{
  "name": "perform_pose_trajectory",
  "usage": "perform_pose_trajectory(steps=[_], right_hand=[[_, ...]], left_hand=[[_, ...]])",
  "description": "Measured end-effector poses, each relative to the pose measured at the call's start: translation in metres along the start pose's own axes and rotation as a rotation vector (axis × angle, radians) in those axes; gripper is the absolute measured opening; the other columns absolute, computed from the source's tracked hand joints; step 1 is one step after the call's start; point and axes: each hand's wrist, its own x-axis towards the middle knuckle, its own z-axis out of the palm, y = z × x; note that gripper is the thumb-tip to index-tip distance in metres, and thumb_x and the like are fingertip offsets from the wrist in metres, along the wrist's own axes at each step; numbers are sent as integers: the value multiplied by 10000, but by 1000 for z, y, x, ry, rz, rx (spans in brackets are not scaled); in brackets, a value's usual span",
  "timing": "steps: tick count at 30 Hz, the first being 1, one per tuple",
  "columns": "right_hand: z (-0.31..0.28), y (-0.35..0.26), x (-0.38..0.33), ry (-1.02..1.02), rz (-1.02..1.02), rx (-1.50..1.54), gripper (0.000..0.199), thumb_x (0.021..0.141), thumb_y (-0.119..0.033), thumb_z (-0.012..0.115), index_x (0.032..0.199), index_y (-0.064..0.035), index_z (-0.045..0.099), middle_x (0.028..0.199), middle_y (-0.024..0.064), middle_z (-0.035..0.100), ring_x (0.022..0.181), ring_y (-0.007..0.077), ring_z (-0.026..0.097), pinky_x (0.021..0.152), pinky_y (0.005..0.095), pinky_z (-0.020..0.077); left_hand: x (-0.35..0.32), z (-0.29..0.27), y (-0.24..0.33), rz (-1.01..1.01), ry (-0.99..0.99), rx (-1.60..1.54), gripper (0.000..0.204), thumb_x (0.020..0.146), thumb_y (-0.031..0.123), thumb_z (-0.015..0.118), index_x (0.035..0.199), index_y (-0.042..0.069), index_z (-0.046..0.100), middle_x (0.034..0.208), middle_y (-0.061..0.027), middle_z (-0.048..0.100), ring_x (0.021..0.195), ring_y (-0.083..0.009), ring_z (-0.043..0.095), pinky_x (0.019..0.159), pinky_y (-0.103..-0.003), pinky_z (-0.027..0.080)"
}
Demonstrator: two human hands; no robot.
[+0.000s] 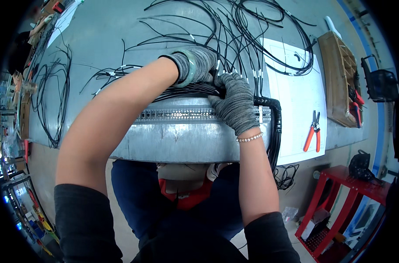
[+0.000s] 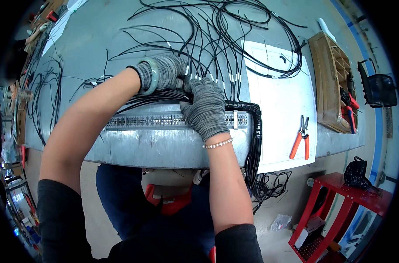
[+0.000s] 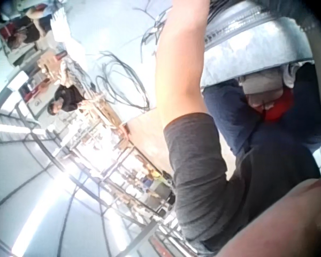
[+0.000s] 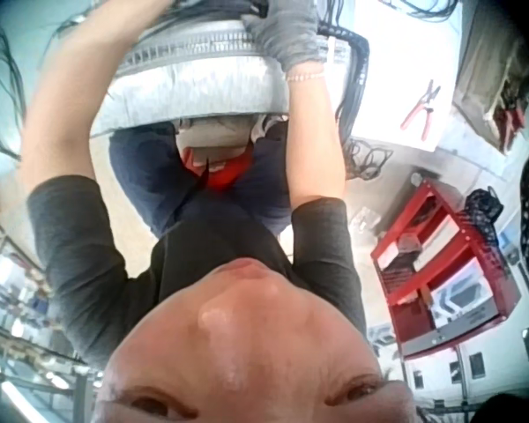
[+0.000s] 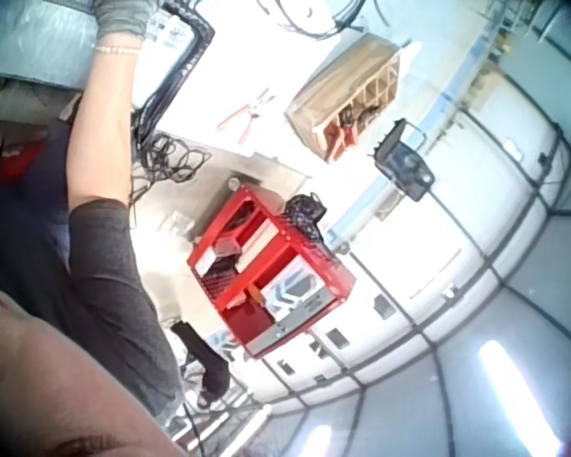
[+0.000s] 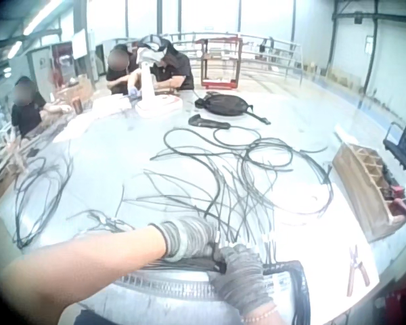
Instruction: The person sits at a metal workbench and repeatedly picks up black wires, aligns them, and places them into a long gray terminal block. The person wears gloves and continues the repetitive insertion process throughout the clip.
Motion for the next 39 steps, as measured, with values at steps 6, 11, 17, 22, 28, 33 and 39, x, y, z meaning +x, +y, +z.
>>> perform_pose_trajectory(steps=[6,11,17,22,28,33,39], right_hand=[[-3,1,-1,-48,1,-73,318,685,-219,782,962,-93,693,963,121,605,949,284,587,884,397,472],[-3,-2,0,-88,12,-90,360,687,-244,782,1005,-99,695,1014,120,597,986,290,573,914,401,460],[-6,-3,0,-99,33,-117,384,703,-265,780,1033,-93,687,1049,118,590,1011,287,571,935,398,456],[-8,-5,0,-125,39,-99,372,713,-256,783,1029,-90,677,1030,116,592,1012,287,574,940,398,452],[-11,-6,1,-105,50,-27,366,694,-209,797,1000,-79,644,990,121,605,988,288,584,931,404,452],[-8,-2,3,-166,52,5,386,701,-209,774,1043,-117,620,1062,130,587,1073,316,549,967,436,429],[-9,1,3,-158,27,14,425,695,-216,784,1082,-139,624,1087,138,583,1076,327,549,971,449,423]], left_hand=[[-3,4,-2,-133,56,13,444,683,381,785,974,69,661,892,-131,678,857,-296,651,793,-385,511],[-7,10,-5,-194,36,-172,442,744,366,740,1060,65,662,949,-142,688,882,-288,650,809,-386,502],[-25,11,13,-293,337,-361,205,763,191,687,889,46,615,812,-94,657,778,-223,647,713,-357,507],[-24,14,7,-288,379,-908,172,796,52,683,892,22,543,747,-54,615,711,-143,621,625,-289,524],[-8,18,2,-162,403,-835,164,801,49,697,885,46,555,755,-54,616,676,-140,610,603,-278,542],[13,19,0,-165,345,-1004,223,731,75,759,882,50,596,755,-46,630,682,-137,612,612,-283,547],[20,12,2,-51,344,-964,191,719,65,764,832,46,611,757,-31,647,697,-124,627,592,-275,537]])
